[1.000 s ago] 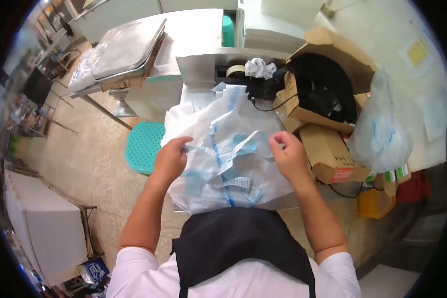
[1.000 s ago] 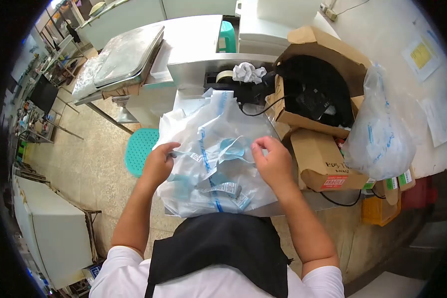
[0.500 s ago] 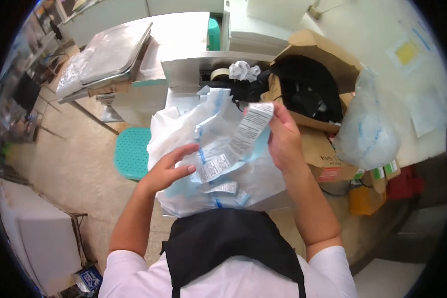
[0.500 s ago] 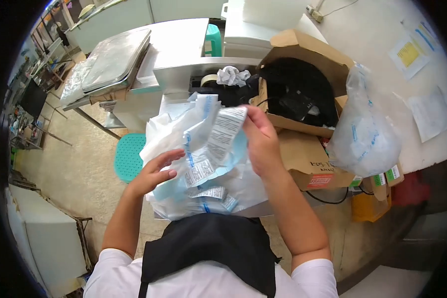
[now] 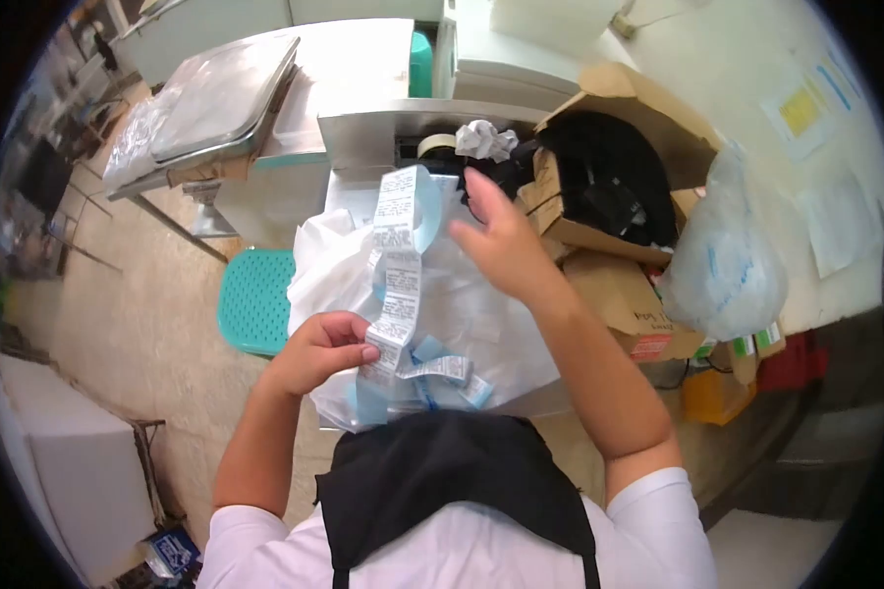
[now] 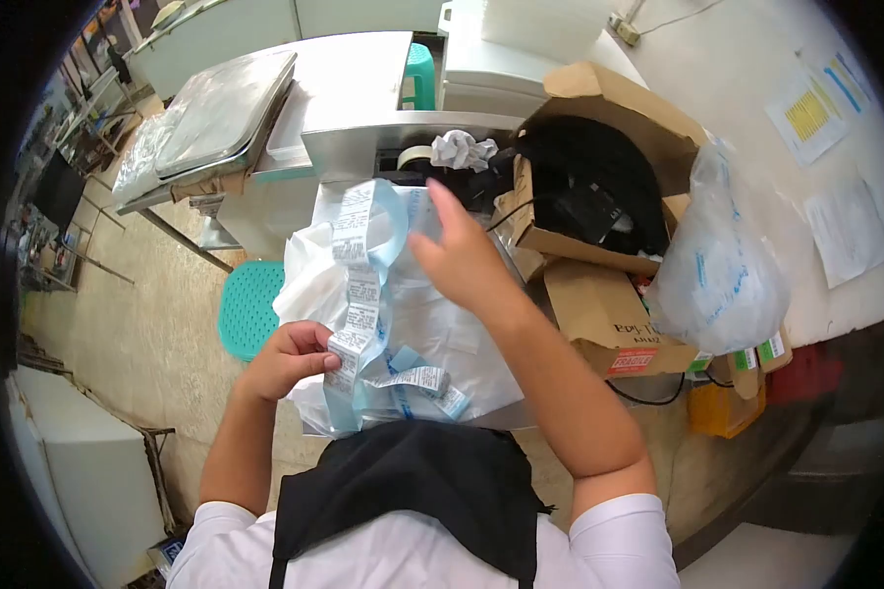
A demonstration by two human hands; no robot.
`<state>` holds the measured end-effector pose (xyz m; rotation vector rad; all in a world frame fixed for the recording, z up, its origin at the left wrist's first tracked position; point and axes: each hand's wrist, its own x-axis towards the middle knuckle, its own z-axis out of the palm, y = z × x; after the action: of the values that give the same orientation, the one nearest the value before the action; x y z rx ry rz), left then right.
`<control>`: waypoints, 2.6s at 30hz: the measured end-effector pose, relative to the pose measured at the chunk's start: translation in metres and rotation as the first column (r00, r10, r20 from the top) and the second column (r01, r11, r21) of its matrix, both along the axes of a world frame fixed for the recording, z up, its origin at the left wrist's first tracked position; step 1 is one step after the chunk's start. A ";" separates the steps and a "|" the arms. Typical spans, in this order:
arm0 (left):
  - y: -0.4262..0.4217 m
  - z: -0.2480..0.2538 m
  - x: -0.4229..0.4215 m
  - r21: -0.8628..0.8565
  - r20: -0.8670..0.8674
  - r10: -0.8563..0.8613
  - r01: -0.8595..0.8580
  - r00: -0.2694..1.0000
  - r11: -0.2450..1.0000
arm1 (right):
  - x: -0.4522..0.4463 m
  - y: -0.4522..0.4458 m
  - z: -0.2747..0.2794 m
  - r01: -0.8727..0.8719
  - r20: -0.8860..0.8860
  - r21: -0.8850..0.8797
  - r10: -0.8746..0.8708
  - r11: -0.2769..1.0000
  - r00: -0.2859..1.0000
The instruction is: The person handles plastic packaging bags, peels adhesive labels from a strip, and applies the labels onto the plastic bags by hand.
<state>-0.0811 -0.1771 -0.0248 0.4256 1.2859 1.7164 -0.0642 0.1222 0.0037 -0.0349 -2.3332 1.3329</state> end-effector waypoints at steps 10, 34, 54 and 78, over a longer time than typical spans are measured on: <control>0.003 -0.013 -0.002 -0.075 0.026 0.096 -0.093 0.995 0.993 | 0.088 0.016 -0.064 -0.067 0.639 0.502 -0.318 0.862 0.701; 0.060 0.002 0.033 0.125 0.654 0.060 -0.186 0.754 0.975 | 0.098 -0.043 0.003 -0.164 0.089 0.346 0.142 0.924 0.986; 0.064 -0.004 0.053 -0.172 -0.297 0.044 -0.099 0.954 0.980 | 0.109 -0.042 0.011 -0.154 0.114 0.441 0.115 0.884 0.987; 0.057 0.002 0.041 -0.371 -0.590 -0.166 -0.083 0.790 0.925 | 0.105 -0.035 0.010 -0.254 0.206 0.412 0.182 0.875 0.961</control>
<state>-0.0403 -0.1201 -0.0228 0.8164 2.0184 1.2682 0.0408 0.0873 0.0136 0.2796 -2.7939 0.8952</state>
